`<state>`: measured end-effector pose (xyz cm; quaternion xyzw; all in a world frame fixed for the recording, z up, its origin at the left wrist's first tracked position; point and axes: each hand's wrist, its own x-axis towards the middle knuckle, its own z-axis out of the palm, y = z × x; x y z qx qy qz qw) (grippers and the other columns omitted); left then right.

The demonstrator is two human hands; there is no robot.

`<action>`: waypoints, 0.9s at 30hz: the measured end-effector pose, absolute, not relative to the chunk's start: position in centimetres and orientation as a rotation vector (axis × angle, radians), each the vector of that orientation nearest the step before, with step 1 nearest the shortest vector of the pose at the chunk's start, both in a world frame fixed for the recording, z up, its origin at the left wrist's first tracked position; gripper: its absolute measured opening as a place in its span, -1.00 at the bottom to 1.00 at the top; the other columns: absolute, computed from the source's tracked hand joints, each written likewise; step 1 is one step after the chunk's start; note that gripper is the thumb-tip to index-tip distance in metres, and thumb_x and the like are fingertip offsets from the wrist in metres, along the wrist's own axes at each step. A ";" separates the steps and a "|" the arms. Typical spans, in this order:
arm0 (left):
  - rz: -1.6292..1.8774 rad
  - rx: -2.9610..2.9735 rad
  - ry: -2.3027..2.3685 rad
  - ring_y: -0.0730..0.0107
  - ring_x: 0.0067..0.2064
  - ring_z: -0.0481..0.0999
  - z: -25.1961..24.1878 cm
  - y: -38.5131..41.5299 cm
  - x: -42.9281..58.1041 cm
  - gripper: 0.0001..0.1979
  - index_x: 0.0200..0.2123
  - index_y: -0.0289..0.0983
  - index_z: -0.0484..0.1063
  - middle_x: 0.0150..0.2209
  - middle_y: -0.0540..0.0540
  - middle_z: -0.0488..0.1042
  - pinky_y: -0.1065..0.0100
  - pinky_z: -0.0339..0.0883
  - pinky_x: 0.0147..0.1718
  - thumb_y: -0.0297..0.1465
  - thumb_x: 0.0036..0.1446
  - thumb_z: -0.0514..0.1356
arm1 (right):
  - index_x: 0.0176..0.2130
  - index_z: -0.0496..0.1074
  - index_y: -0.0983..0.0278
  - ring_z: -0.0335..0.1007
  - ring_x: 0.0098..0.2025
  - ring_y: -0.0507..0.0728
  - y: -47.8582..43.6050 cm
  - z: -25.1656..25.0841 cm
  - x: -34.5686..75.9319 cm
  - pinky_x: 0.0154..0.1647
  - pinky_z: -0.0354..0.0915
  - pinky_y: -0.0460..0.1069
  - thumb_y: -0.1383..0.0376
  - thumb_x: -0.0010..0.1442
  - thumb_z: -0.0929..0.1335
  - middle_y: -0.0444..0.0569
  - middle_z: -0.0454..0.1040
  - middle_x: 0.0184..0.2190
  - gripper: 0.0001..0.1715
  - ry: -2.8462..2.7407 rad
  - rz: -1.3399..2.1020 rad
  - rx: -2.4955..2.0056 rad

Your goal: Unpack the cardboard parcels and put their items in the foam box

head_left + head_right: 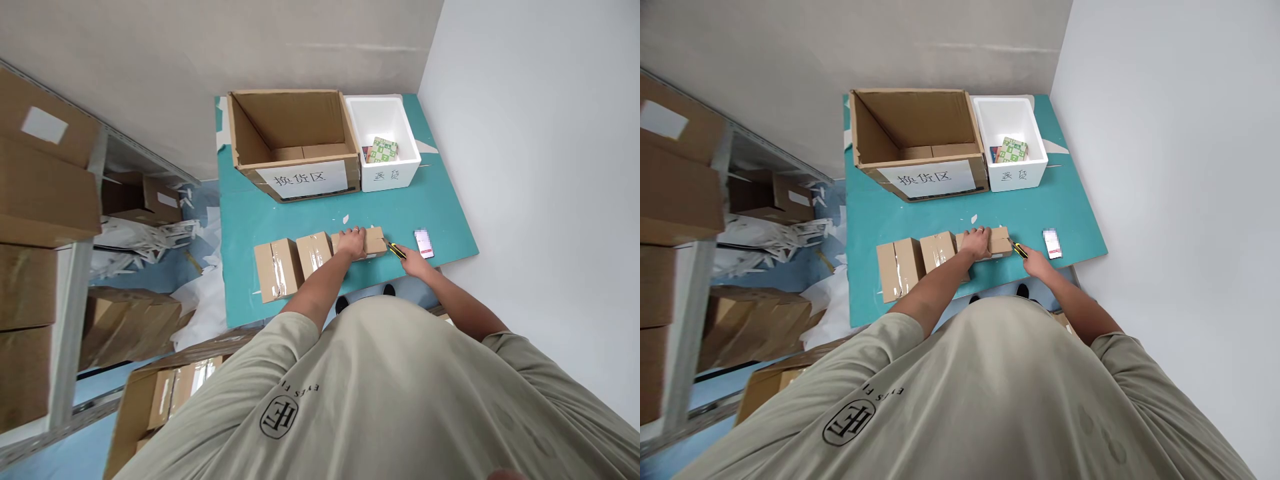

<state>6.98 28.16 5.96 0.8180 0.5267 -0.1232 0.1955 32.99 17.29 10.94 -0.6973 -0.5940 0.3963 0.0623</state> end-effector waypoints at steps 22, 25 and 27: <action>-0.241 2.372 1.419 -0.40 0.65 0.10 5.8 26.8 6.2 0.13 0.72 -0.10 0.07 0.68 -0.41 0.14 -0.24 -0.10 0.60 0.03 0.26 0.48 | 0.68 0.26 0.15 0.47 -0.51 0.07 11.3 9.5 35.4 -0.31 0.57 0.02 0.28 0.41 0.38 -0.08 0.66 -0.24 -0.05 -1.165 1.417 -2.041; -0.181 2.422 1.383 -0.32 0.56 0.24 6.2 25.6 5.9 -0.19 0.58 -0.07 0.33 0.61 -0.39 0.26 -0.16 0.12 0.51 -0.03 0.39 0.41 | 0.67 0.22 0.22 0.62 -0.31 0.14 11.1 6.9 35.8 -0.15 0.62 0.08 0.27 0.33 0.38 0.00 0.70 -0.08 0.02 -1.098 1.319 -2.055; -0.191 2.424 1.381 -0.28 0.47 0.37 6.5 24.8 5.8 -0.43 0.46 -0.11 0.47 0.49 -0.42 0.40 -0.12 0.26 0.40 -0.08 0.50 0.30 | 0.62 0.28 0.24 0.69 -0.01 0.24 11.5 4.9 35.9 0.10 0.62 0.15 0.29 0.23 0.42 0.12 0.70 0.14 0.03 -1.136 1.209 -2.076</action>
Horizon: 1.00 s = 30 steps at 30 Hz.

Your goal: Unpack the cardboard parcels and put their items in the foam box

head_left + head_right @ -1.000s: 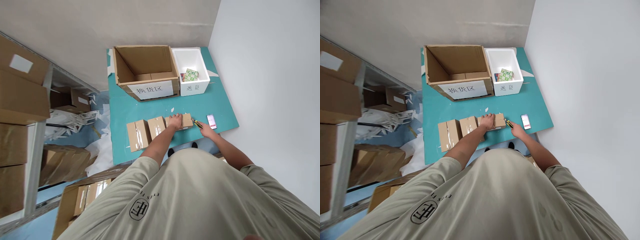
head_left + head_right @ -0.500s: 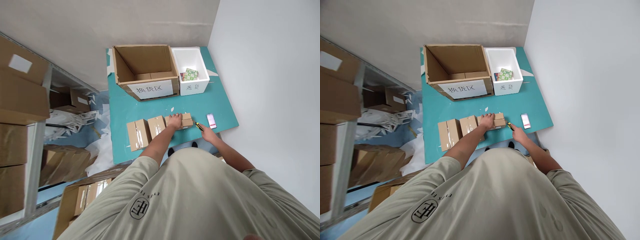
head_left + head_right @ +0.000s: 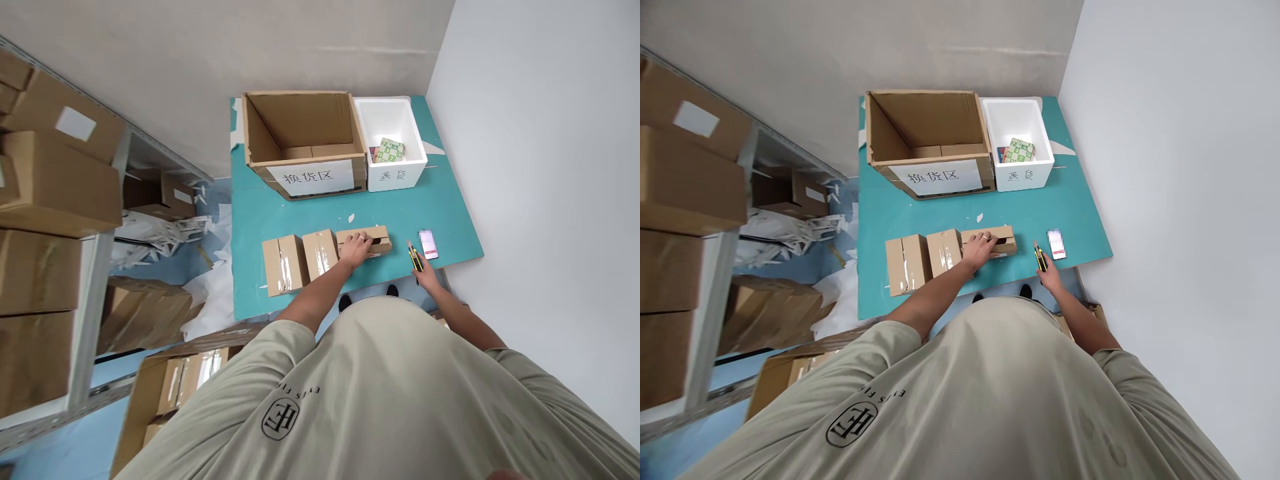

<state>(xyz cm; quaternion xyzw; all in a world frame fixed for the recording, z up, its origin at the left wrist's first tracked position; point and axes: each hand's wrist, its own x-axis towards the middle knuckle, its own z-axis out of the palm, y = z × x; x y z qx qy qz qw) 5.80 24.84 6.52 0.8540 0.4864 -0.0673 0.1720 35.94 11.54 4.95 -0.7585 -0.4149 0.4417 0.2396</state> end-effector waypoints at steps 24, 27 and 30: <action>-0.297 2.390 1.360 0.01 0.11 0.67 6.8 21.0 1.7 -0.66 -0.04 -0.26 0.75 0.12 -0.32 0.70 0.11 0.42 0.07 -0.56 0.46 0.14 | 0.26 0.41 0.32 0.68 0.17 0.39 14.8 -3.6 35.0 0.14 0.50 0.12 0.43 0.42 0.44 0.37 0.60 0.16 -0.54 -1.796 1.063 -2.660; -0.319 2.468 1.259 0.02 0.10 0.64 6.5 21.3 1.4 -0.68 -0.04 -0.25 0.75 0.07 -0.30 0.72 0.08 0.35 0.10 -0.53 0.45 0.16 | 0.29 0.42 0.35 0.68 0.19 0.38 15.4 -3.4 34.8 0.16 0.49 0.12 0.41 0.44 0.44 0.42 0.54 0.25 -0.53 -1.882 1.003 -2.667; -0.342 2.541 1.215 -0.03 0.15 0.59 6.4 21.8 1.2 -0.74 0.01 -0.23 0.73 -0.01 -0.30 0.74 0.05 0.28 0.12 -0.48 0.41 0.23 | 0.33 0.42 0.34 0.67 0.21 0.38 15.9 -2.9 34.6 0.18 0.50 0.14 0.33 0.49 0.45 0.40 0.56 0.25 -0.50 -1.897 1.063 -2.695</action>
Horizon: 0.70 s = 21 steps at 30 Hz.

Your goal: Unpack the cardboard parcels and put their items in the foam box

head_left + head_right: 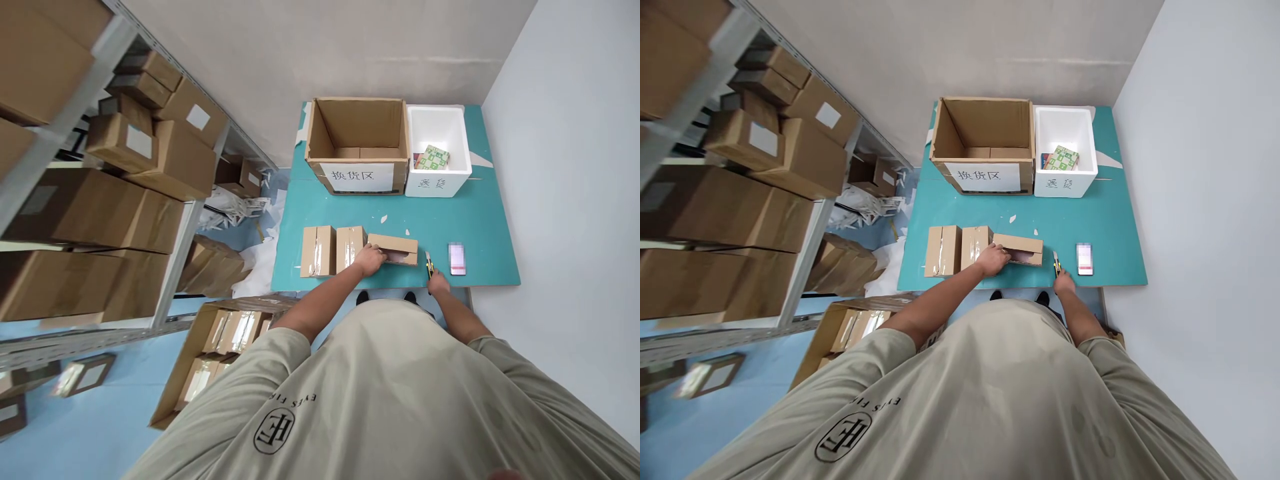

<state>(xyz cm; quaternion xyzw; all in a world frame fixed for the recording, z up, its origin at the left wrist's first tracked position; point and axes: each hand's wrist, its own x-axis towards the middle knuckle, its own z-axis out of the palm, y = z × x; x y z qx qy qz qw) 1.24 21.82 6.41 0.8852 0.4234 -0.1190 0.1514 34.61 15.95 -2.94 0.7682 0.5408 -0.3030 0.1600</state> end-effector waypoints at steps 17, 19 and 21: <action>-0.183 2.678 1.023 0.14 -0.08 0.67 4.9 24.5 0.7 -0.74 -0.09 -0.23 0.75 -0.08 -0.27 0.72 0.09 0.30 0.24 -0.39 0.54 0.21 | 0.45 0.55 0.14 0.64 0.31 0.38 22.0 6.7 27.2 0.24 0.53 0.16 -0.07 0.69 0.22 0.14 0.66 0.35 -0.36 2.471 -0.741 1.485; -0.201 2.685 1.043 0.09 -0.05 0.68 5.2 24.3 0.6 -0.70 -0.07 -0.23 0.76 -0.04 -0.30 0.71 0.06 0.31 0.20 -0.36 0.56 0.18 | 0.34 0.63 0.15 0.67 0.26 0.38 22.5 6.4 26.9 0.18 0.53 0.13 -0.15 0.67 0.25 0.15 0.69 0.30 -0.36 2.411 -0.706 1.422; -0.212 2.669 1.082 0.04 0.00 0.68 5.5 24.1 0.6 -0.68 -0.04 -0.21 0.76 0.00 -0.32 0.71 0.04 0.31 0.15 -0.32 0.58 0.17 | 0.23 0.69 0.15 0.69 0.21 0.36 22.6 5.9 26.9 0.14 0.53 0.09 -0.18 0.63 0.32 0.16 0.68 0.28 -0.40 2.412 -0.692 1.387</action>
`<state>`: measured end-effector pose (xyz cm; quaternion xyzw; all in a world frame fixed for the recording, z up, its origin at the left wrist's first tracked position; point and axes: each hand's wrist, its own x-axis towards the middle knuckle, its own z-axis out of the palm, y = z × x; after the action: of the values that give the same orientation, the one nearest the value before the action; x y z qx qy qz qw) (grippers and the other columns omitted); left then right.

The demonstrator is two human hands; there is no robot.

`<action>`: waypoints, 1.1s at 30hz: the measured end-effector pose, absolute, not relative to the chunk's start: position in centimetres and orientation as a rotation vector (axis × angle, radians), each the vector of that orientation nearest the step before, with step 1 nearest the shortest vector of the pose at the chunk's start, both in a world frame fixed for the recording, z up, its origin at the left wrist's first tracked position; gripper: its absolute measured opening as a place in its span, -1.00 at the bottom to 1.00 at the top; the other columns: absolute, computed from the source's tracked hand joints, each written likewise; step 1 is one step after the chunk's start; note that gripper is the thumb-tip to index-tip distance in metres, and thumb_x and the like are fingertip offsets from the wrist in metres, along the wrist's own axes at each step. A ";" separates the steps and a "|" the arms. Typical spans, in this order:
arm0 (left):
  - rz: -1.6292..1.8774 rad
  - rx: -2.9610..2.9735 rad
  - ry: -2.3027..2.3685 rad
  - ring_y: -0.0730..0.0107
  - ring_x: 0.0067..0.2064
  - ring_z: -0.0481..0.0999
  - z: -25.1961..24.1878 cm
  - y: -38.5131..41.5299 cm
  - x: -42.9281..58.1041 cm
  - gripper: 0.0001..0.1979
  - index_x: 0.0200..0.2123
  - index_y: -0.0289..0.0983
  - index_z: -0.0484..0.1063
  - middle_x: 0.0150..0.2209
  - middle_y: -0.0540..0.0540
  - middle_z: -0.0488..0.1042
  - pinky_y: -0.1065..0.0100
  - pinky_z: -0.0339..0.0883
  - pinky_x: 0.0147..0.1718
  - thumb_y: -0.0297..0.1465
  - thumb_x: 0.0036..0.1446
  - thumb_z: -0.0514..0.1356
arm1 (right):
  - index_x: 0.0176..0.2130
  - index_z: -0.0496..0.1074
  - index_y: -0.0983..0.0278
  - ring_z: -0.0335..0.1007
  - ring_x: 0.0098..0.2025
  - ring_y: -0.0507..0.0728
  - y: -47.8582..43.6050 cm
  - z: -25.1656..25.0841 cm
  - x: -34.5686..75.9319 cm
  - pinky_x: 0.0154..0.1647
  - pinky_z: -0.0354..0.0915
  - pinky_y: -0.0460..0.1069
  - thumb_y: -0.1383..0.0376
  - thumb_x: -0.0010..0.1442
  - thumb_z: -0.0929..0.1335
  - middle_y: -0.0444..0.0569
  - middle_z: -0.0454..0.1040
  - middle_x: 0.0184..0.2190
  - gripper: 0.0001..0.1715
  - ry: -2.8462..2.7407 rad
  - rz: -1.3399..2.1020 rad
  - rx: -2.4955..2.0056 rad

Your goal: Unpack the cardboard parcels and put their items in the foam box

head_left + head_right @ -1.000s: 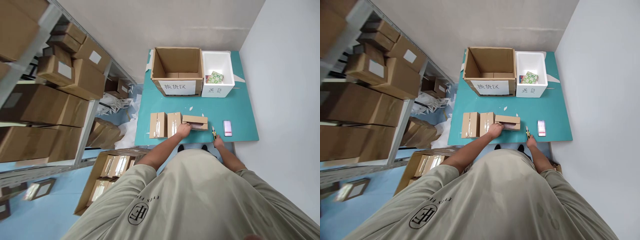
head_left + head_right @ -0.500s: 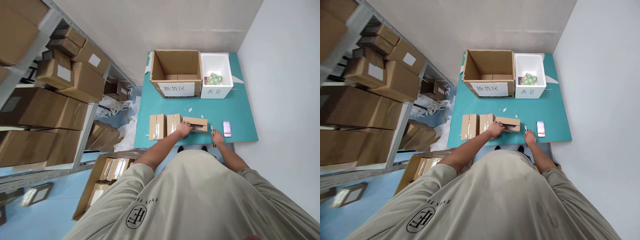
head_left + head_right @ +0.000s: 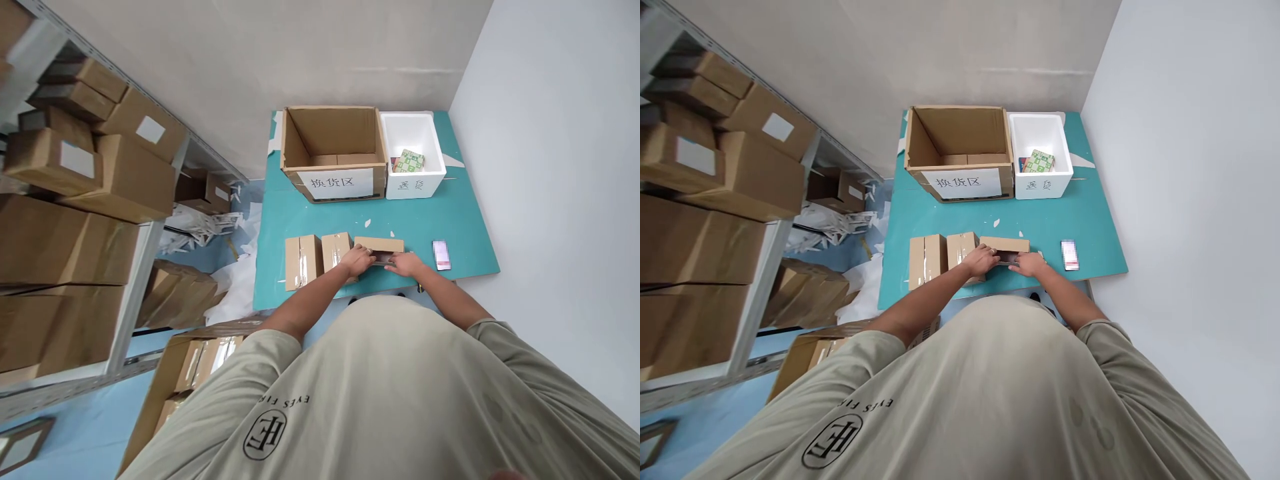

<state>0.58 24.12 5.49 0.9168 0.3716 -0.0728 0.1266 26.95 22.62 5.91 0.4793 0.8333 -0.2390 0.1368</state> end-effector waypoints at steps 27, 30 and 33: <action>-0.176 2.448 1.475 -0.18 0.18 0.62 6.9 22.6 -1.1 -0.69 -0.01 -0.27 0.79 0.10 -0.43 0.63 -0.12 0.19 0.37 -0.25 0.47 0.27 | 0.12 0.64 0.24 0.56 0.12 0.25 22.1 2.2 32.2 0.26 0.51 0.14 0.29 0.48 0.49 0.13 0.47 0.18 -0.75 2.523 -0.860 1.792; -0.183 2.445 1.479 -0.19 0.19 0.60 7.0 22.6 -0.7 -0.69 -0.02 -0.27 0.80 0.10 -0.43 0.63 -0.13 0.18 0.37 -0.25 0.46 0.27 | 0.14 0.65 0.24 0.55 0.14 0.26 22.1 2.0 32.2 0.29 0.51 0.16 0.30 0.46 0.50 0.13 0.48 0.18 -0.71 2.550 -0.878 1.805; -0.194 2.453 1.474 -0.21 0.22 0.56 7.0 22.5 -0.8 -0.69 -0.01 -0.25 0.79 0.11 -0.43 0.62 -0.11 0.24 0.31 -0.28 0.47 0.23 | 0.16 0.64 0.24 0.54 0.16 0.28 21.9 2.0 32.1 0.31 0.50 0.18 0.32 0.45 0.49 0.14 0.48 0.17 -0.69 2.560 -0.887 1.824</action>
<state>-0.76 22.46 6.98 0.8473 0.5089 -0.0668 0.1361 32.06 21.91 1.96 0.5573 0.7823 -0.2712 -0.0621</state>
